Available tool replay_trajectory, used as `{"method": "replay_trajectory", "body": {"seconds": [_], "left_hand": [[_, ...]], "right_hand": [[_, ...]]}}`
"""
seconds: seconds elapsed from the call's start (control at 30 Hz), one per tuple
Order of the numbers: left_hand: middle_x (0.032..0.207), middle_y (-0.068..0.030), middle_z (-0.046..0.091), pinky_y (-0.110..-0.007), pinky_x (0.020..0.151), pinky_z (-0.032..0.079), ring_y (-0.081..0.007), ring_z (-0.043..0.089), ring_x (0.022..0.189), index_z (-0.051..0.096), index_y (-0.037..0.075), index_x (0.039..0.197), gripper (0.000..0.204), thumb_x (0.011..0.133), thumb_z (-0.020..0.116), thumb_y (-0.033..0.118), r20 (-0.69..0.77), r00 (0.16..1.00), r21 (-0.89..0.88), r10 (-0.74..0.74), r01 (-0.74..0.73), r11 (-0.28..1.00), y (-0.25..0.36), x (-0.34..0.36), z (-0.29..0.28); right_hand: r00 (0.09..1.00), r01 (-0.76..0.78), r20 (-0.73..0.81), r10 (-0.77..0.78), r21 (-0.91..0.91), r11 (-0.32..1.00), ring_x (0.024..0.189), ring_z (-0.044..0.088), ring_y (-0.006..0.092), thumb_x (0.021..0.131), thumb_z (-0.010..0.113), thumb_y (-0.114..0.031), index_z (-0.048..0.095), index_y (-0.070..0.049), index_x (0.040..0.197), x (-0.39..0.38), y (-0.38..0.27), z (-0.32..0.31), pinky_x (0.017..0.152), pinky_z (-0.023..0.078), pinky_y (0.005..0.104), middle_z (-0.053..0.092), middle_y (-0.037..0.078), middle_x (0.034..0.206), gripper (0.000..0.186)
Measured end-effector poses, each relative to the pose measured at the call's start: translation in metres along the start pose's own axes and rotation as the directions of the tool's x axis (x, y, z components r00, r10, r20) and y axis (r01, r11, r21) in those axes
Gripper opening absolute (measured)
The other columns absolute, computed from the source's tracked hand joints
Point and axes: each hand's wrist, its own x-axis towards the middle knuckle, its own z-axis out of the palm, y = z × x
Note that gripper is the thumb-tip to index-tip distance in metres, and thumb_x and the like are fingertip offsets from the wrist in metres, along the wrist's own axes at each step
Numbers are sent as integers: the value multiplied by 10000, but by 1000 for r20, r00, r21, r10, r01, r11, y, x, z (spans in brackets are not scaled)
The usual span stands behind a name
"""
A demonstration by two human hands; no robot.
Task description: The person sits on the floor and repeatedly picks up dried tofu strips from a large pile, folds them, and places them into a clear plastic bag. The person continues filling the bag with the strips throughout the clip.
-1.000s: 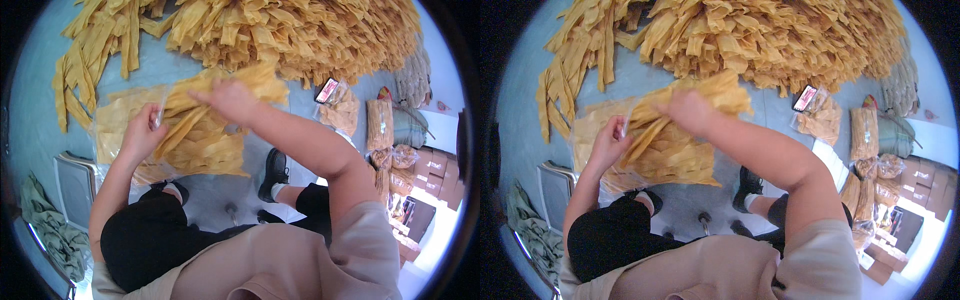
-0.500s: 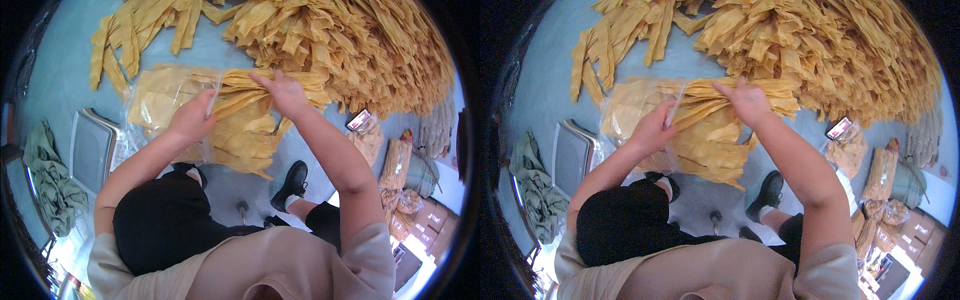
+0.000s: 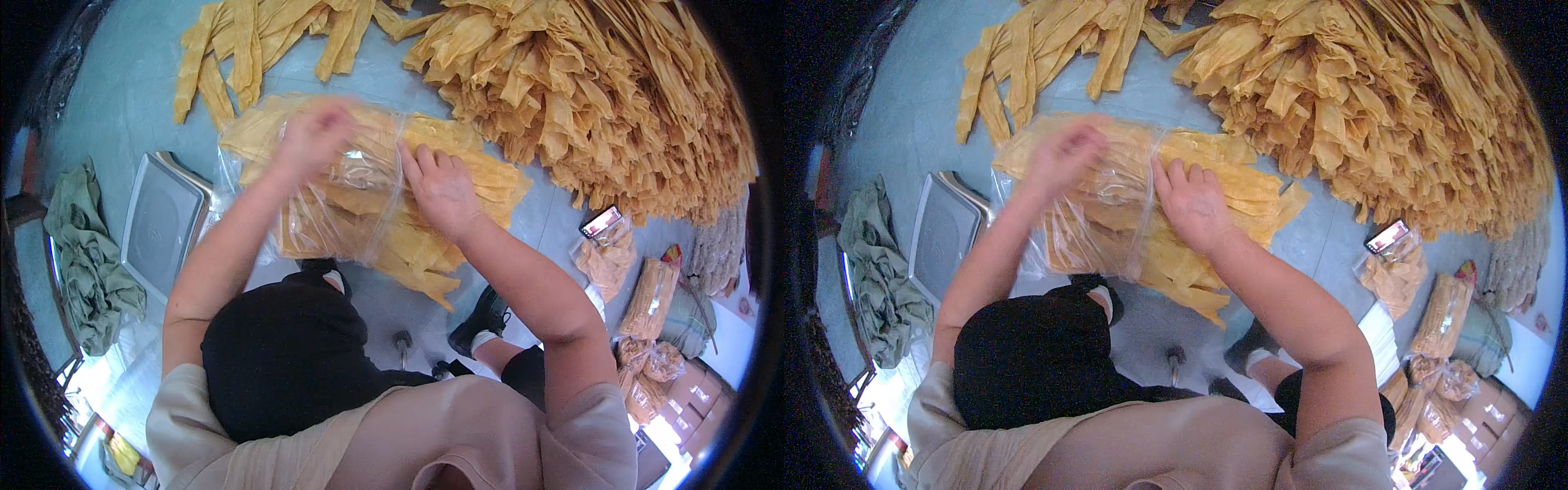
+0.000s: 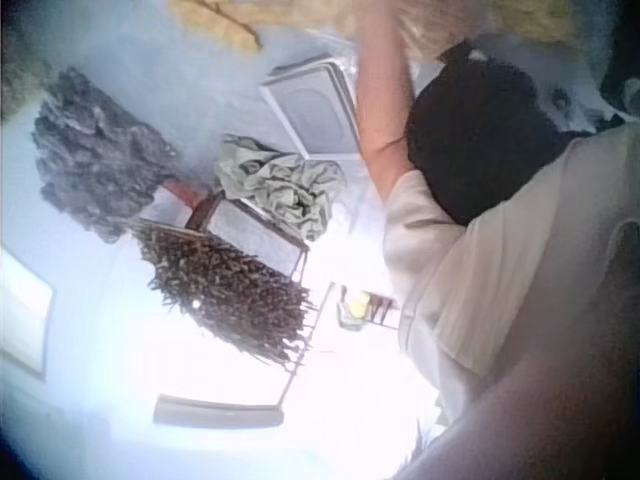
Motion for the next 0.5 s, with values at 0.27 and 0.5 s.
{"method": "replay_trajectory", "body": {"seconds": [0.27, 0.5], "left_hand": [[996, -83, 655, -286, 782, 462, -168, 594, 882, 620, 60, 1139, 389, 901, 591, 365, -225, 854, -62, -469, 467, 882, -135, 21, -159], [1038, -46, 618, -295, 820, 438, -120, 535, 919, 594, 58, 1175, 410, 921, 562, 377, -56, 801, 247, -596, 589, 769, -91, 15, -126]], "right_hand": [[973, 35, -231, 20, 233, 972, 873, 571, 267, 698, 591, -82, 534, -69, 1200, 21, 16, -5, 773, 440, 377, 588, 88, 962, 506], [995, 102, -17, -103, 365, 925, 1009, 557, 298, 711, 652, -240, 527, -104, 1219, 40, 20, 9, 856, 433, 414, 587, 128, 1087, 541]]}}
